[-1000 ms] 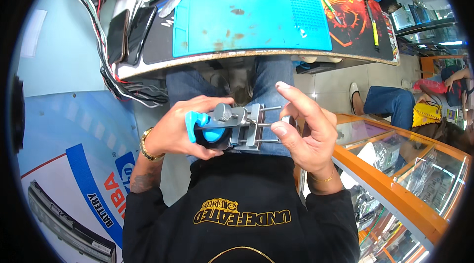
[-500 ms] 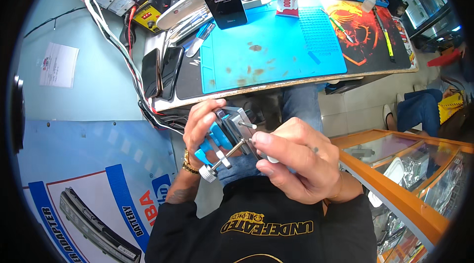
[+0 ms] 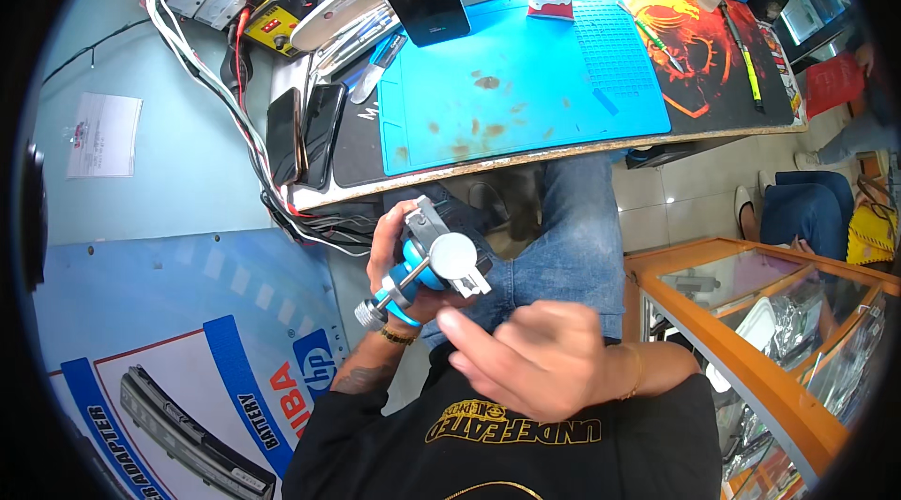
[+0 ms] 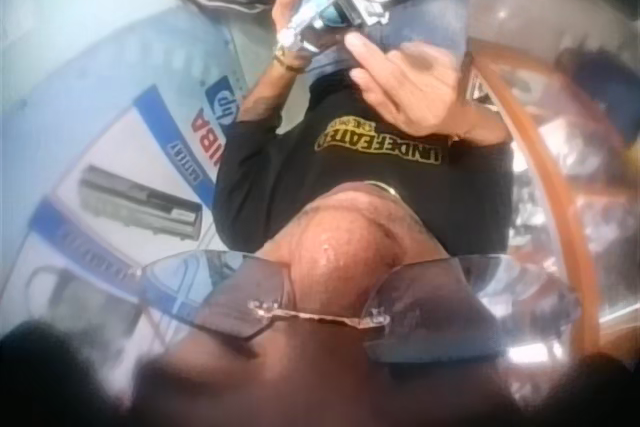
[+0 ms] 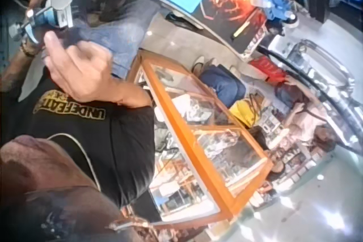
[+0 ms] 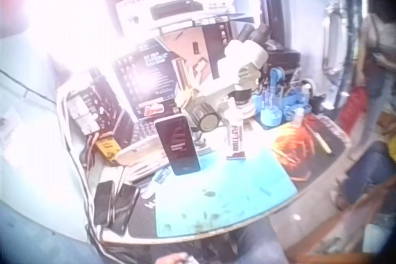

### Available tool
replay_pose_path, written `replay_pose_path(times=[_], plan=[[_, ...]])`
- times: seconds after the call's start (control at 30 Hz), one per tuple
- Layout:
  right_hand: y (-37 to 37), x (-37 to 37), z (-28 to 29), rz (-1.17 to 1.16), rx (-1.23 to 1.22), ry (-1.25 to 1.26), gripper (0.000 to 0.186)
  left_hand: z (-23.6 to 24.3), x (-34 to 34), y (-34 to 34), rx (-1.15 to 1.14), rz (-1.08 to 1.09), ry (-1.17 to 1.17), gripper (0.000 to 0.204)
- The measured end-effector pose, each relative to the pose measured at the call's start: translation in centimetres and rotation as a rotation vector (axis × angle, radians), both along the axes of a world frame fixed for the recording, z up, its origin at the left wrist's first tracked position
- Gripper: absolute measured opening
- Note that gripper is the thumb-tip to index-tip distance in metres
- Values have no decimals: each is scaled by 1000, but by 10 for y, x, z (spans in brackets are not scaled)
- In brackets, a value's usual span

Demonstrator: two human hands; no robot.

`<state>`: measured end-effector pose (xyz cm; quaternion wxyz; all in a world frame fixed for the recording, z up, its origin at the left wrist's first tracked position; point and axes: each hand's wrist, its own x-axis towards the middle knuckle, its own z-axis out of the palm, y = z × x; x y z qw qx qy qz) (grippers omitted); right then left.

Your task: The person uses a liquid adhesive and a precision tool to apply a substance to the edges of a mobile device secured in a clamp, then presses the component parts together.

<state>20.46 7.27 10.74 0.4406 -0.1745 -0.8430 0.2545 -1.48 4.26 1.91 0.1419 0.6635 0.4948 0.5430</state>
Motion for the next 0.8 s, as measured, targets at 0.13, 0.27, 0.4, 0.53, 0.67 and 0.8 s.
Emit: replay_pose_path(times=[0.13,0.27,0.4,0.53,0.67,0.8], plan=[[-14,-17,-3,-66,-115,-257,64,0,3,-2,98,136,64,76],[-13,-22,-2,-63,-142,-328,69,5,-8,-5,114,147,295,102],[-14,-25,-3,-39,-190,-299,72,8,-12,-6,187,174,338,99],[-16,-20,1,-19,-309,-252,66,11,-12,-2,202,155,351,86],[-11,-10,-1,89,-453,-132,59,27,-9,11,206,131,311,65],[28,39,18,-131,-309,25,46,75,-25,24,-178,24,291,88]])
